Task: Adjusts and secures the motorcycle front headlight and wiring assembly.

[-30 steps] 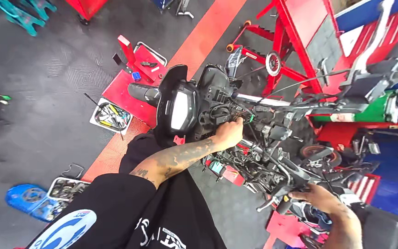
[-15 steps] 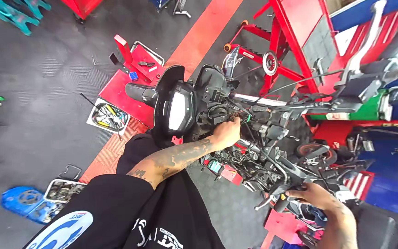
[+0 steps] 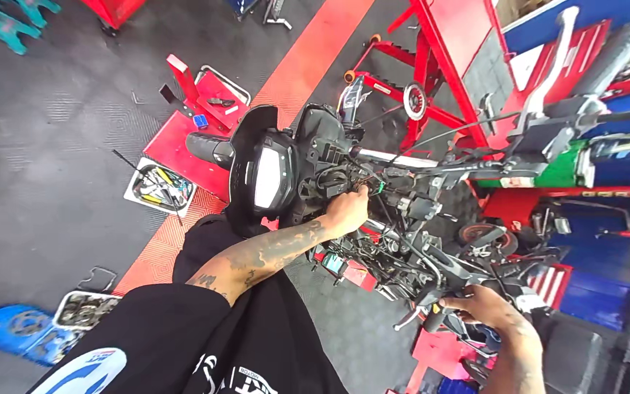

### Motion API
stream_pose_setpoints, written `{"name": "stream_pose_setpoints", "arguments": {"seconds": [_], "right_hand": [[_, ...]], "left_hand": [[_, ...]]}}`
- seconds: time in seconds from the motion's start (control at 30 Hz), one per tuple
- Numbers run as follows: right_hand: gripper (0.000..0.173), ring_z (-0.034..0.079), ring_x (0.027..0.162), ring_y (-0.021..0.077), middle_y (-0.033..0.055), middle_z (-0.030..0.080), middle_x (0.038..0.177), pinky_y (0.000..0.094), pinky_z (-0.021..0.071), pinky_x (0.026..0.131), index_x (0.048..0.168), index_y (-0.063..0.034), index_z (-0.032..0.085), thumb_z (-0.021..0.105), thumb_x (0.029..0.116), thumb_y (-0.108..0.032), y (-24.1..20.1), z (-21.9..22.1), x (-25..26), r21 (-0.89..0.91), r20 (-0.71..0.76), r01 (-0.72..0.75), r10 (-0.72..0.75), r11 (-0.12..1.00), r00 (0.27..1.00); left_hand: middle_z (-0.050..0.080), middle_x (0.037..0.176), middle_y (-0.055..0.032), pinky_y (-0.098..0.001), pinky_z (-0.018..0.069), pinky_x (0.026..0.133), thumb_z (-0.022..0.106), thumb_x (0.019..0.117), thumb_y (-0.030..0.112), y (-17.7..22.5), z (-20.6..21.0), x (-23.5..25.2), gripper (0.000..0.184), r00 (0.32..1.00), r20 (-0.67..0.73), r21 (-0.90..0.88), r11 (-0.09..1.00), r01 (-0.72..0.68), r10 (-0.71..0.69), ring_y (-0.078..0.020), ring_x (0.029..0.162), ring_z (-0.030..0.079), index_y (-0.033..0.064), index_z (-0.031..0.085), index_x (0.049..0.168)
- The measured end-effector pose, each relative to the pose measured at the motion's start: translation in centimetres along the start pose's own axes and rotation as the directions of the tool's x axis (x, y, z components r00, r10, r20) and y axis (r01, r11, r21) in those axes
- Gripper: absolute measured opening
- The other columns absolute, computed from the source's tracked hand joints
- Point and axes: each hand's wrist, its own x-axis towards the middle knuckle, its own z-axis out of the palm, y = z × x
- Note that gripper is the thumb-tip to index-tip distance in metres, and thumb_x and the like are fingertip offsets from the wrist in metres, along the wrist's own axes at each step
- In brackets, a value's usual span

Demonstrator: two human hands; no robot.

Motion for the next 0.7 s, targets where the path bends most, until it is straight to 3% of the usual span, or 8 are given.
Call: {"name": "stream_pose_setpoints", "arguments": {"seconds": [0.17, 0.4, 0.5, 0.57, 0.7], "right_hand": [[0.056, 0.072, 0.071, 0.0292, 0.0226, 0.071, 0.091, 0.0471, 0.0617, 0.071, 0.12, 0.0058, 0.062, 0.086, 0.0858, -0.031, 0.0, 0.1, -0.4, 0.012, 0.008, -0.022, 0.022, 1.0, 1.0], [0.044, 0.074, 0.075, 0.0312, 0.0223, 0.073, 0.092, 0.0488, 0.0624, 0.075, 0.109, 0.0077, 0.066, 0.08, 0.091, -0.03, -0.7, -0.4, -0.5, 0.011, 0.072, -0.014, 0.014, 1.0, 0.997], [0.049, 0.073, 0.079, 0.0299, 0.0221, 0.072, 0.097, 0.0486, 0.0619, 0.076, 0.115, 0.0073, 0.064, 0.078, 0.092, -0.033, -0.2, -0.1, -0.4, 0.081, 0.038, -0.019, 0.016, 0.997, 0.999], [0.043, 0.071, 0.077, 0.0299, 0.0219, 0.071, 0.093, 0.0502, 0.0593, 0.075, 0.11, 0.0074, 0.067, 0.075, 0.0947, -0.032, 0.4, 0.4, -0.8, 0.086, 0.017, 0.027, -0.028, 0.996, 0.999], [0.047, 0.071, 0.073, 0.0377, 0.0237, 0.071, 0.084, 0.0625, 0.0578, 0.074, 0.097, 0.0072, 0.069, 0.082, 0.0873, -0.036, 2.2, 0.7, 1.1, 0.045, -0.06, 0.082, -0.079, 0.996, 0.995]], "left_hand": [[0.07, 0.112, -0.0194, -0.0526, 0.0568, 0.092, 0.038, 0.1106, 0.026, 0.4, -0.2, 0.0, 0.037, 0.999, 0.001, -0.005, 0.999, 0.036, -0.036, -0.0355, 0.11, 0.07, 0.0034, 0.052, 0.137], [0.07, 0.111, -0.0212, -0.0561, 0.0583, 0.086, 0.038, 0.111, 0.029, 0.3, -0.2, 0.3, 0.039, 0.998, -0.011, -0.032, 0.998, 0.058, -0.058, -0.038, 0.105, 0.071, 0.0034, 0.05, 0.138], [0.07, 0.114, -0.0216, -0.0556, 0.0573, 0.09, 0.038, 0.1105, 0.027, 0.3, -0.6, 0.6, 0.04, 0.998, -0.003, -0.049, 0.997, 0.055, -0.055, -0.0368, 0.107, 0.07, 0.002, 0.05, 0.139], [0.07, 0.111, -0.0209, -0.0535, 0.0592, 0.086, 0.038, 0.1108, 0.027, 0.2, -0.4, 0.7, 0.039, 0.998, 0.028, -0.099, 0.994, 0.056, -0.053, -0.0338, 0.099, 0.073, 0.0023, 0.049, 0.139], [0.07, 0.106, -0.018, -0.0467, 0.0634, 0.074, 0.037, 0.112, 0.03, -0.1, -0.5, 1.6, 0.039, 0.996, 0.07, -0.126, 0.99, 0.059, -0.051, -0.0271, 0.082, 0.075, 0.003, 0.049, 0.137]]}}
